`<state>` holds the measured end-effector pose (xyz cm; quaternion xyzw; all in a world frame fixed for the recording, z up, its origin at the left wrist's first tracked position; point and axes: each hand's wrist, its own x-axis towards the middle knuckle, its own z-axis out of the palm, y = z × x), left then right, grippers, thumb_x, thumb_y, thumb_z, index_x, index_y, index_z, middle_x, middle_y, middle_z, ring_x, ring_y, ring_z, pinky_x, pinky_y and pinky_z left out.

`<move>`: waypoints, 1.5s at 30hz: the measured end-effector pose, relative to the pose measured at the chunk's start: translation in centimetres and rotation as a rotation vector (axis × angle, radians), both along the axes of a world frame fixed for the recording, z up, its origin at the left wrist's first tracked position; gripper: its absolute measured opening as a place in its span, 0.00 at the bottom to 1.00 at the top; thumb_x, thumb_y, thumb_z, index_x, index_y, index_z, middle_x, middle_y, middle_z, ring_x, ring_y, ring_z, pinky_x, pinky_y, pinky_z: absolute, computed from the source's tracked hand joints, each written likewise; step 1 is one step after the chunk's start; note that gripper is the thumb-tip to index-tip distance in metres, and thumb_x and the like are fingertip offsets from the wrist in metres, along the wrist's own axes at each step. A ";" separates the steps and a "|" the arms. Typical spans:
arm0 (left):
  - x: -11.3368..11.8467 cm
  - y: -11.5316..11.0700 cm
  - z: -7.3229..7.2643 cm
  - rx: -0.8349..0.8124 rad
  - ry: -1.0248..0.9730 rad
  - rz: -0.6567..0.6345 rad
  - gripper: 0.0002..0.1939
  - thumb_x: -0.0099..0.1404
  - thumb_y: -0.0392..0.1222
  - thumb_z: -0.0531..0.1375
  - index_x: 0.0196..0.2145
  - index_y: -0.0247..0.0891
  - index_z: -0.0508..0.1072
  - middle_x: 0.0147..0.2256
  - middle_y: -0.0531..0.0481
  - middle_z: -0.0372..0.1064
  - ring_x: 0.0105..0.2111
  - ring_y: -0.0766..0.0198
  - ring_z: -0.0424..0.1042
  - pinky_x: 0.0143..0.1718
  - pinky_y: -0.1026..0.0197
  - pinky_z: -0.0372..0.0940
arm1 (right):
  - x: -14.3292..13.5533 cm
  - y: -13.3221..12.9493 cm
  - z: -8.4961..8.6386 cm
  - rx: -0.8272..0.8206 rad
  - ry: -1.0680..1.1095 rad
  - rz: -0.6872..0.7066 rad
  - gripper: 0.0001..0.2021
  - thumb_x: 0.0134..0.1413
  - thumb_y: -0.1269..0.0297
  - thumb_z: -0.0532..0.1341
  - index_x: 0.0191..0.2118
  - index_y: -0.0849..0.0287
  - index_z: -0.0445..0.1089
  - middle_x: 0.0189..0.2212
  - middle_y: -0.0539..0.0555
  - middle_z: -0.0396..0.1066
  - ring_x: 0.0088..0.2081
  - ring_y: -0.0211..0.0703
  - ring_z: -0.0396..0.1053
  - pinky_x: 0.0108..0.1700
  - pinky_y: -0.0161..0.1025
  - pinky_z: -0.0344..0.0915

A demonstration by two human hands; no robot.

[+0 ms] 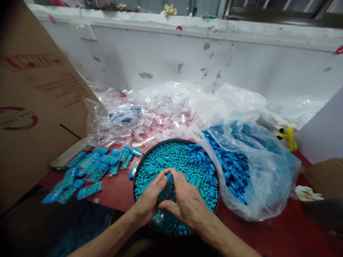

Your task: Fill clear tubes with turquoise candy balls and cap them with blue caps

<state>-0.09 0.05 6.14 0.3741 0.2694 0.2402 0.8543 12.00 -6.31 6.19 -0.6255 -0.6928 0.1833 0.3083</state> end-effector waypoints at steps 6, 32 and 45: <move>-0.6 -1.0 -0.5 0.090 0.105 0.091 0.20 0.58 0.50 0.53 0.47 0.41 0.63 0.35 0.50 0.65 0.32 0.67 0.65 0.32 0.66 0.60 | -0.6 -0.4 -0.6 0.007 -0.157 0.048 0.38 0.46 0.61 0.58 0.59 0.63 0.36 0.50 0.67 0.56 0.42 0.53 0.65 0.36 0.47 0.66; -9.3 12.2 -1.3 0.568 0.523 0.618 0.19 0.54 0.49 0.54 0.41 0.36 0.63 0.33 0.50 0.66 0.30 0.64 0.67 0.32 0.61 0.63 | 4.0 12.2 -4.8 -0.079 -0.247 0.150 0.15 0.52 0.71 0.53 0.47 0.61 0.63 0.40 0.57 0.66 0.43 0.42 0.63 0.46 0.39 0.58; -2.5 13.0 -3.8 1.654 0.936 0.061 0.19 0.55 0.34 0.53 0.47 0.36 0.62 0.45 0.43 0.63 0.48 0.56 0.60 0.47 0.54 0.55 | 3.3 14.5 -5.0 -0.194 -0.428 0.126 0.10 0.53 0.70 0.49 0.30 0.61 0.67 0.30 0.56 0.69 0.34 0.41 0.66 0.35 0.33 0.57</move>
